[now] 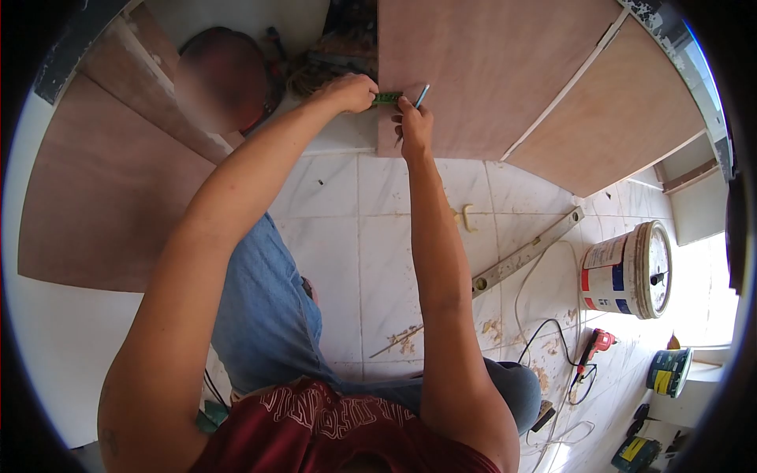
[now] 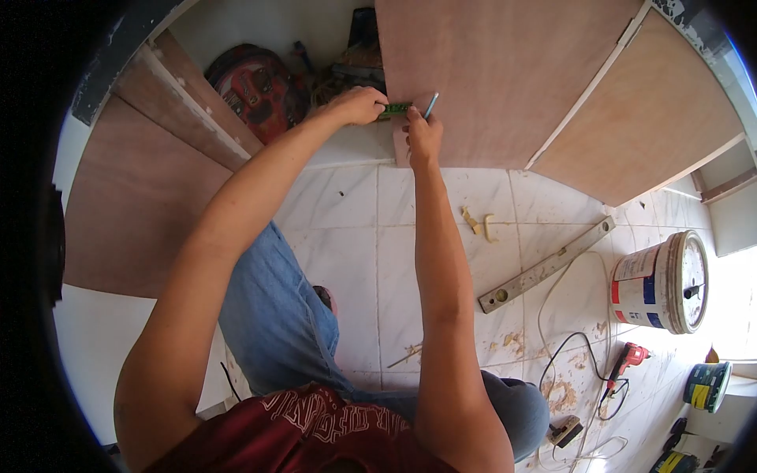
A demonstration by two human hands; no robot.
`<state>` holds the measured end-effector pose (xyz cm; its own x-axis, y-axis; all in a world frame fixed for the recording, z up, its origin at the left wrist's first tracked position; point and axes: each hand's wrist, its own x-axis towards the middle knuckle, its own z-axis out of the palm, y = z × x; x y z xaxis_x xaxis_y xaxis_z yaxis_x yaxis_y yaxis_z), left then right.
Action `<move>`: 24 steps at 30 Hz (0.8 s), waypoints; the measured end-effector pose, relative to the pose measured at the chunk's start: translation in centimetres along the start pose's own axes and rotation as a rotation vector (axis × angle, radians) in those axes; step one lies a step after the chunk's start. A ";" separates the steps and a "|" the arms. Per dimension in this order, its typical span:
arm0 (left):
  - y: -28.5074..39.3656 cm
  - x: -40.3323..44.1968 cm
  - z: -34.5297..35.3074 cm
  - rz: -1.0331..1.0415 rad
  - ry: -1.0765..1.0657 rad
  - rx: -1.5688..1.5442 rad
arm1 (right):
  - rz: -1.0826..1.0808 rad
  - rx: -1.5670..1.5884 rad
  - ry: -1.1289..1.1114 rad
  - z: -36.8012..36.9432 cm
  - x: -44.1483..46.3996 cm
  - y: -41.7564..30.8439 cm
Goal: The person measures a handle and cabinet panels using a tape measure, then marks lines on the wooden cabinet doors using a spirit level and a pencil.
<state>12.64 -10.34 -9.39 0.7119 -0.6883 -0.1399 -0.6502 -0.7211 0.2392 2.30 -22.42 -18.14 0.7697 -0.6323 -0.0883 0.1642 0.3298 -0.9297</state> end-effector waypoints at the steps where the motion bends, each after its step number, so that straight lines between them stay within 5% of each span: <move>1: 0.3 -0.1 -0.1 -0.012 -0.003 0.007 | -0.001 0.025 0.038 -0.4 -0.1 -0.1; 6: -0.2 0.6 0.5 0.008 0.050 0.016 | -0.194 0.168 0.179 -3.2 -0.8 0.1; 9: -0.2 1.0 0.4 -0.012 0.002 -0.007 | -0.117 -0.017 0.116 -5.3 -2.4 -2.1; 15: 0.3 0.3 -0.1 -0.040 -0.023 -0.030 | -0.462 -0.010 0.061 -3.5 -4.3 -2.4; 24: -0.1 0.8 0.5 -0.034 0.000 -0.015 | -0.468 -0.111 0.050 -2.8 -4.5 -1.2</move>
<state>13.15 -10.85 -10.01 0.7334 -0.6635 -0.1482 -0.6217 -0.7427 0.2487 -3.11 -21.89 -17.61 0.5976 -0.7287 0.3343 0.4170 -0.0736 -0.9059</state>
